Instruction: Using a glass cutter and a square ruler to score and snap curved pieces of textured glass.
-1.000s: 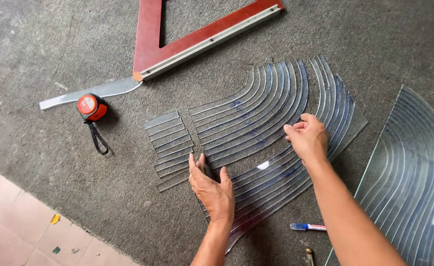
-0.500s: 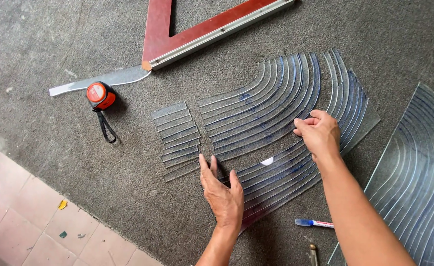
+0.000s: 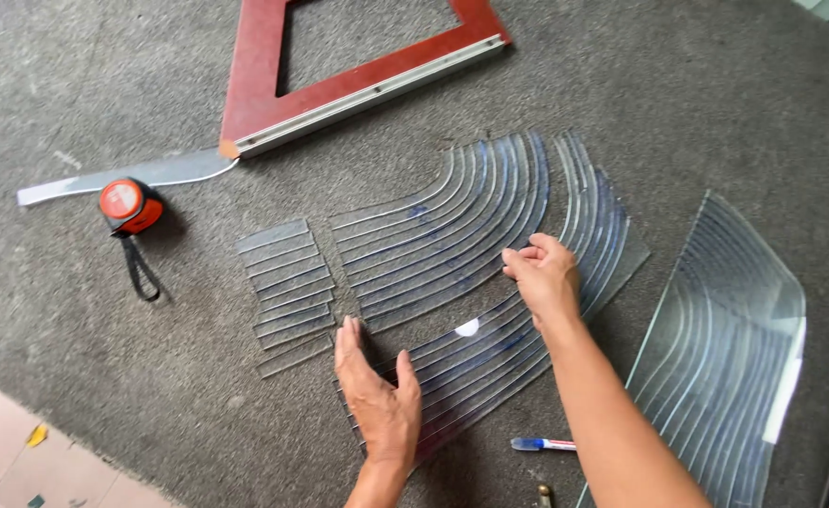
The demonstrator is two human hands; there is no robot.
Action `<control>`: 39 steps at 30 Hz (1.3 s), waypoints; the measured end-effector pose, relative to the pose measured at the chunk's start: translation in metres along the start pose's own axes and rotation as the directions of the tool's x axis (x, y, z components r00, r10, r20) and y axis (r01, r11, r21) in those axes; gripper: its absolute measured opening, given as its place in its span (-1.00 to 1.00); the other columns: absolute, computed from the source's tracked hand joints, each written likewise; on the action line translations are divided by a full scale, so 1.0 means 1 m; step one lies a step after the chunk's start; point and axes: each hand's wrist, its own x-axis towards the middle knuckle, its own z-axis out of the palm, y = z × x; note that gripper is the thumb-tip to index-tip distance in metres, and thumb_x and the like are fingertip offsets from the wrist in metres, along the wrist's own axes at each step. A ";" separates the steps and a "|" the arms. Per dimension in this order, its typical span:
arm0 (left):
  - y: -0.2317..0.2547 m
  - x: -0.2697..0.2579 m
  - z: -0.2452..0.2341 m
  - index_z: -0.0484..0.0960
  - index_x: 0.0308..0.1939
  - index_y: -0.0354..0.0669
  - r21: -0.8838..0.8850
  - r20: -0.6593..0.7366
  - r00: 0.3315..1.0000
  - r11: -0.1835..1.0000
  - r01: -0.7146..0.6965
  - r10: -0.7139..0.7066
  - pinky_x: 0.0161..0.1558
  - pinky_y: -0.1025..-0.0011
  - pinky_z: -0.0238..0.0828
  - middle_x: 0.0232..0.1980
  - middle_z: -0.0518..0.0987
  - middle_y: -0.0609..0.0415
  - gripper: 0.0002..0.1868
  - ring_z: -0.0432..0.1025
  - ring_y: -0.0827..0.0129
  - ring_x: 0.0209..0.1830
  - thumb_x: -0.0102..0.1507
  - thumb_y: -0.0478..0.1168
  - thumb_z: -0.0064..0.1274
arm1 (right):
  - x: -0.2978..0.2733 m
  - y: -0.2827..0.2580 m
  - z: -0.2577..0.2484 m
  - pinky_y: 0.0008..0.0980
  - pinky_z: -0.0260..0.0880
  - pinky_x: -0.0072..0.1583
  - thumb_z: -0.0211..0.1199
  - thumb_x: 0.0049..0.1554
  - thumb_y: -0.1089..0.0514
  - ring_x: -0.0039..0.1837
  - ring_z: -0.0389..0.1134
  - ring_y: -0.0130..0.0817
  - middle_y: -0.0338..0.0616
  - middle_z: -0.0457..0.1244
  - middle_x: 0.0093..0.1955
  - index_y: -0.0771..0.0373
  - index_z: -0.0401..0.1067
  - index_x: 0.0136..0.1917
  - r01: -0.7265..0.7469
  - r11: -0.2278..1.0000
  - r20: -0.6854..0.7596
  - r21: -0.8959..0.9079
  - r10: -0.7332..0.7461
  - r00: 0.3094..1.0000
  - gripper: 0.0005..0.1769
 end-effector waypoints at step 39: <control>-0.026 0.029 -0.045 0.44 -0.07 0.04 0.422 0.681 0.732 0.801 -0.423 0.028 -0.06 0.16 0.33 -0.13 0.53 0.08 -0.52 0.46 0.13 -0.01 0.12 0.15 0.25 | -0.029 0.060 0.005 -0.16 0.06 0.33 0.27 0.09 -0.40 0.06 0.25 -0.30 -0.33 0.26 -0.22 -0.08 0.46 -0.13 0.879 0.417 0.695 -0.231 -0.562 0.449 -0.59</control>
